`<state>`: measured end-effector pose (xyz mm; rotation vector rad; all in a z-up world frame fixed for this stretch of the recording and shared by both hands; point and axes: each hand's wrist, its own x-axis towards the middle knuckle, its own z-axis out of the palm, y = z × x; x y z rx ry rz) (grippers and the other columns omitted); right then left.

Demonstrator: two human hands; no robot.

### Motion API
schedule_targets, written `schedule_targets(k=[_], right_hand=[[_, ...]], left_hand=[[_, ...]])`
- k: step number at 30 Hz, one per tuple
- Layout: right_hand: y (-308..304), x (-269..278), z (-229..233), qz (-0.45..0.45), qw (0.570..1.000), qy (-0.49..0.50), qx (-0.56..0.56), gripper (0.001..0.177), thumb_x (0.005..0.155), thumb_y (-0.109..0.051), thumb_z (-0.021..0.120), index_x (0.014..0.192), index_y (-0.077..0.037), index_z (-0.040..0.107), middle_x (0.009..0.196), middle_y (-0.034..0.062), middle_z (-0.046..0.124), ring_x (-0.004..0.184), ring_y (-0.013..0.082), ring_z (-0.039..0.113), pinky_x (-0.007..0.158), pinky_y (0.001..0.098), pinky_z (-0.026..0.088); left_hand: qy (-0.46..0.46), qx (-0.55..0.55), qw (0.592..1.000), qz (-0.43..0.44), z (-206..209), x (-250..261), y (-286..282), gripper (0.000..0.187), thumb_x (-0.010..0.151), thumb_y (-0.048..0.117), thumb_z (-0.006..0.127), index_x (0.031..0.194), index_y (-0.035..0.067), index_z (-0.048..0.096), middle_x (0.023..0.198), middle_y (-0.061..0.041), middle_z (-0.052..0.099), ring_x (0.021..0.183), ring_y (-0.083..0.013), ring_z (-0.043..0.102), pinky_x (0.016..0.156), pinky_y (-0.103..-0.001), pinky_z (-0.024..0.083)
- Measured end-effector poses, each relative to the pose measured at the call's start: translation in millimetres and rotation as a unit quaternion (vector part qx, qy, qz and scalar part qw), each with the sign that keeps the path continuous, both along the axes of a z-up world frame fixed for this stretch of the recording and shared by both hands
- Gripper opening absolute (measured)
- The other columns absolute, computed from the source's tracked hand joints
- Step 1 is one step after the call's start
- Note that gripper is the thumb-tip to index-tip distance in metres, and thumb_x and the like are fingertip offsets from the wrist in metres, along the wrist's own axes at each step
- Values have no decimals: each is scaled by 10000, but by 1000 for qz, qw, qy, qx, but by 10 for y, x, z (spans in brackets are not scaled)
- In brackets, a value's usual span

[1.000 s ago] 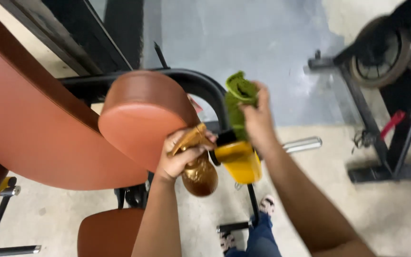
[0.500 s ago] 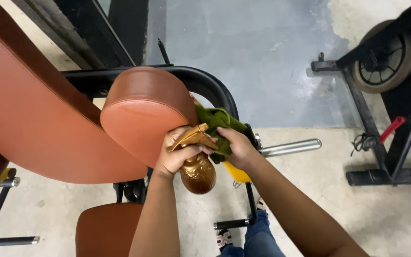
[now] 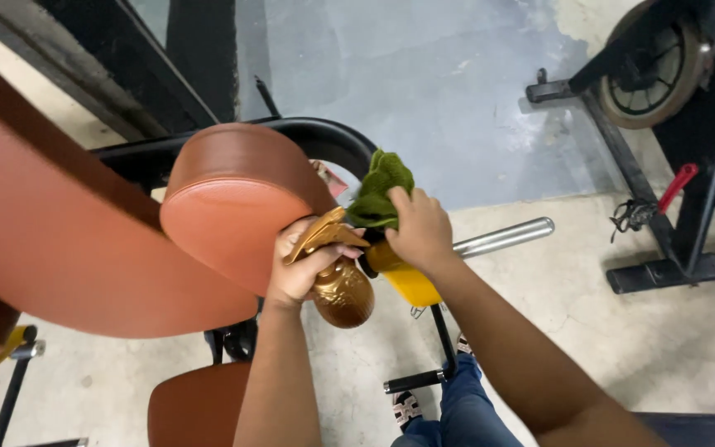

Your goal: The recorder is spraying a cleaning solution and wiping down parts of a gym machine.

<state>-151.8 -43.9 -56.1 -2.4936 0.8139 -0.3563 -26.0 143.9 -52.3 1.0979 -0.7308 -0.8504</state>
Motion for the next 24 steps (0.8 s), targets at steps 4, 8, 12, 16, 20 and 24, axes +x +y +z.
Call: schedule_targets(k=[4, 8, 12, 16, 20, 24], right_hand=[[-117, -74, -296, 5, 1000, -13, -14, 552, 726, -135, 808, 1223, -101, 570, 1017, 218, 593, 984, 438, 595, 807, 540, 497], [-344, 47, -629, 7, 992, -121, -44, 507, 777, -106, 769, 1245, -61, 579, 1070, 195, 665, 1030, 411, 632, 921, 521, 495], [-395, 56, -635, -74, 976, -164, 119, 510, 814, -116, 711, 1306, -48, 593, 1172, 216, 675, 1057, 400, 661, 899, 457, 537], [-746, -118, -832, -154, 921, -215, 285, 450, 871, -120, 633, 1317, -61, 629, 1154, 157, 730, 1080, 317, 728, 947, 439, 577], [-1232, -743, -1148, -25, 445, -487, 751, 410, 997, -197, 576, 1371, -30, 563, 1336, 186, 641, 1219, 359, 637, 1076, 542, 514], [-1743, -1397, -1145, -45, 438, -517, 734, 476, 933, -188, 570, 1398, -82, 568, 1389, 126, 638, 1301, 320, 589, 1118, 582, 461]], left_hand=[[-33, 8, 999, 2, 16, -83, 0, 363, 830, -102, 599, 1191, -110, 644, 1182, -238, 743, 944, -261, 767, 889, -393, 626], [-69, 31, 996, 41, 38, -127, -75, 378, 843, -99, 584, 1217, -65, 628, 1160, -192, 747, 944, -221, 753, 899, -357, 611], [-49, 75, 993, 71, 100, -397, -120, 453, 769, -116, 543, 1208, -44, 628, 1132, -167, 765, 846, -198, 726, 756, -362, 610], [-76, 58, 995, 11, 282, -818, -273, 436, 795, -98, 602, 1226, -42, 636, 1115, -172, 774, 892, -184, 740, 837, -342, 624], [2, 53, 999, 7, 157, -1133, -527, 324, 862, -49, 668, 1185, -42, 648, 1137, -132, 762, 978, -156, 730, 845, -316, 598], [-47, 51, 992, 103, -62, -1497, -929, 321, 893, -28, 680, 1213, -18, 660, 1076, -85, 754, 990, -131, 701, 905, -263, 547]])
